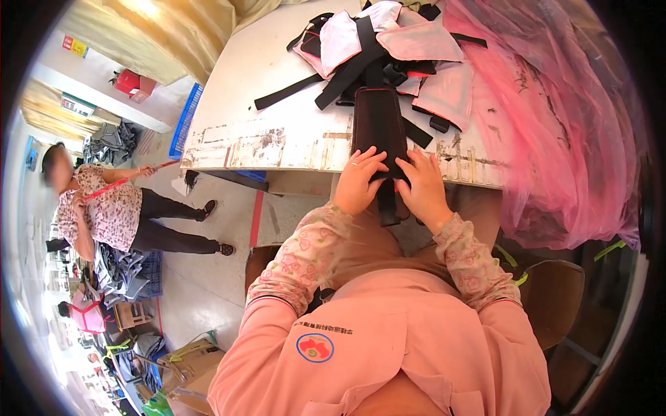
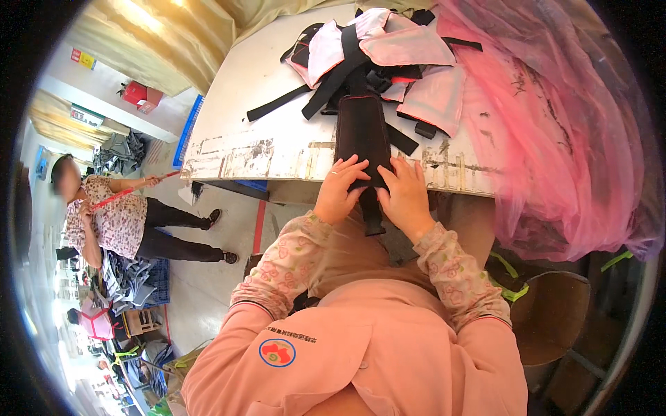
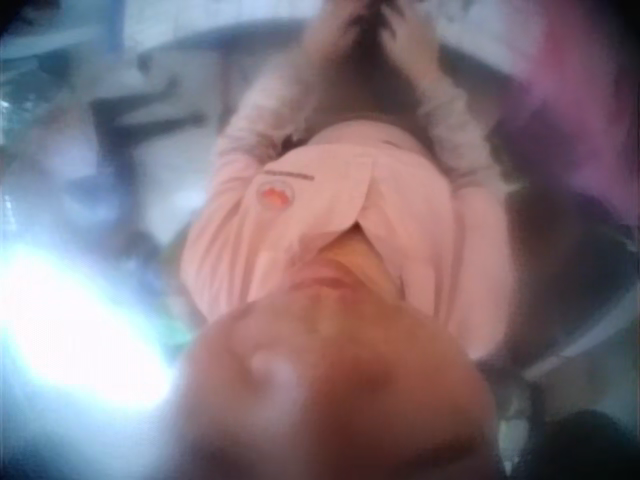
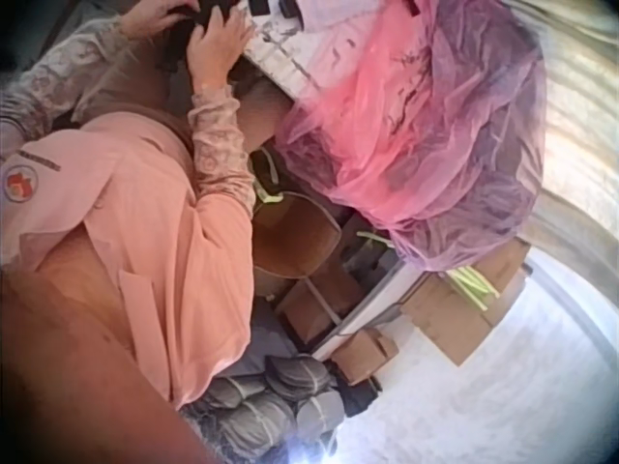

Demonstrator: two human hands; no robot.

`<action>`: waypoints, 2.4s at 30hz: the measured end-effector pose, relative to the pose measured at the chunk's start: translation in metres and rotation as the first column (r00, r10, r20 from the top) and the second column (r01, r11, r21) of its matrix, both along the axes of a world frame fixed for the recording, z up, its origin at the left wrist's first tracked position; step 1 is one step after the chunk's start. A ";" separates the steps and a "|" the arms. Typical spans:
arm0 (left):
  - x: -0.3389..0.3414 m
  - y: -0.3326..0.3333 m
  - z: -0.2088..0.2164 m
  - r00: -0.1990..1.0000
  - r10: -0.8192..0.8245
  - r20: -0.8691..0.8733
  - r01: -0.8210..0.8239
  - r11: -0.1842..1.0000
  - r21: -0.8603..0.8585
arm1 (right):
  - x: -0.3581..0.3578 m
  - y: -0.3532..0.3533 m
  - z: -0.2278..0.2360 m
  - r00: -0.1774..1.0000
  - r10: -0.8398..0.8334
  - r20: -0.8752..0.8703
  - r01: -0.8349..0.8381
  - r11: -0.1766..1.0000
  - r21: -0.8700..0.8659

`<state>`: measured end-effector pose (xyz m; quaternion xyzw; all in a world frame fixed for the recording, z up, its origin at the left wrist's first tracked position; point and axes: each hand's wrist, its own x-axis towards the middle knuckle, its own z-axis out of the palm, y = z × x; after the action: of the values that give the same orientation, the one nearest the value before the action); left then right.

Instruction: Sorting and organizing black and pink fabric pieces on a workbench in a factory setting.

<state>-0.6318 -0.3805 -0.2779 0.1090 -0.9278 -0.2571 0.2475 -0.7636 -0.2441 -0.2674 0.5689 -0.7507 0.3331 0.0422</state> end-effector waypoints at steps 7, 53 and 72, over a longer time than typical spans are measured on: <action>-0.014 0.022 0.006 0.959 0.226 -0.169 -0.194 0.963 0.188 | 0.007 -0.027 -0.008 0.947 0.010 0.322 0.056 0.980 -0.193; 0.007 0.027 0.012 0.883 0.376 -0.280 0.425 -0.388 0.818 | 0.024 -0.028 0.018 -0.021 0.324 0.946 0.273 0.912 -0.306; 0.014 0.049 0.052 0.893 0.299 -0.336 0.424 -0.311 0.850 | 0.024 -0.019 0.063 -0.117 0.565 0.817 0.240 0.814 -0.529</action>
<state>-0.6176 -0.3312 -0.2260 0.1481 -0.2464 -0.9274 0.2391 -0.7395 -0.2632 -0.2044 0.1888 -0.3183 0.8310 -0.4154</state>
